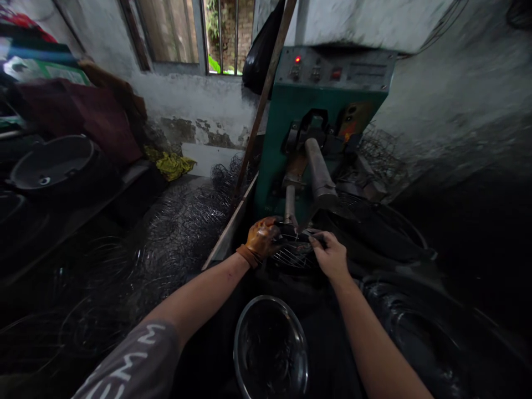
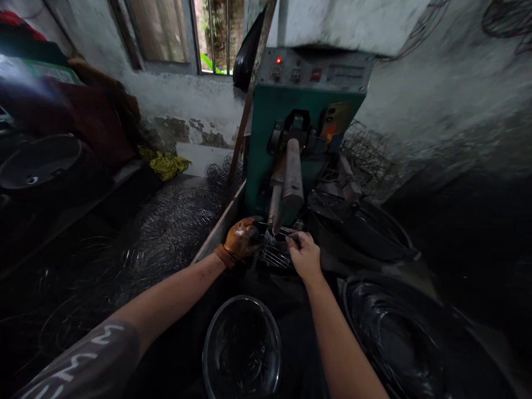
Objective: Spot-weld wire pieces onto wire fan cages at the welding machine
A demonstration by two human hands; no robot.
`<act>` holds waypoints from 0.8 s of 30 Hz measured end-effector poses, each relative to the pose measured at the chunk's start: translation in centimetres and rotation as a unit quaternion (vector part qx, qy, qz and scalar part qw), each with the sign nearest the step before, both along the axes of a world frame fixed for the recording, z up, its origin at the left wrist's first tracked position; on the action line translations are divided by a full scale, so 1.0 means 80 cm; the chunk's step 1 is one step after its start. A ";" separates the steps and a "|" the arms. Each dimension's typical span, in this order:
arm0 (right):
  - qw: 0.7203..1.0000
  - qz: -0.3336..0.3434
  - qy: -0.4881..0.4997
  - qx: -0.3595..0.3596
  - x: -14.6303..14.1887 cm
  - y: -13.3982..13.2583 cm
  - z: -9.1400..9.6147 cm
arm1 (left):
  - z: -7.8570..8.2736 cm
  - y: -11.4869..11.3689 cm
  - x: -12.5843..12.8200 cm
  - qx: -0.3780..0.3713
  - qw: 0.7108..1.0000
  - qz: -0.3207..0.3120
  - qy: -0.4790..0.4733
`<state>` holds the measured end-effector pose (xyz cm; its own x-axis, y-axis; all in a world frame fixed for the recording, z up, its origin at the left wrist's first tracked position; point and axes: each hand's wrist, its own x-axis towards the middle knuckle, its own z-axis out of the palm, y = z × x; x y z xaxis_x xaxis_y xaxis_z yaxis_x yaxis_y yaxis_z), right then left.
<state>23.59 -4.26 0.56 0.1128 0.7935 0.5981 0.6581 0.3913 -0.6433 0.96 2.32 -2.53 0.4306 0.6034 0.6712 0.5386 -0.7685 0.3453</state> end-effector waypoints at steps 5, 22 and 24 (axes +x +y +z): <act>1.000 0.001 -0.007 0.010 0.002 0.001 -0.003 | -0.006 0.000 0.001 -0.012 1.000 -0.001 0.004; 0.998 -0.030 -0.059 0.005 0.015 -0.009 -0.002 | 0.017 -0.016 0.002 -0.029 0.994 0.050 0.094; 0.994 -0.073 -0.086 -0.001 0.036 -0.019 -0.013 | 0.024 -0.019 0.003 -0.032 0.990 0.064 0.120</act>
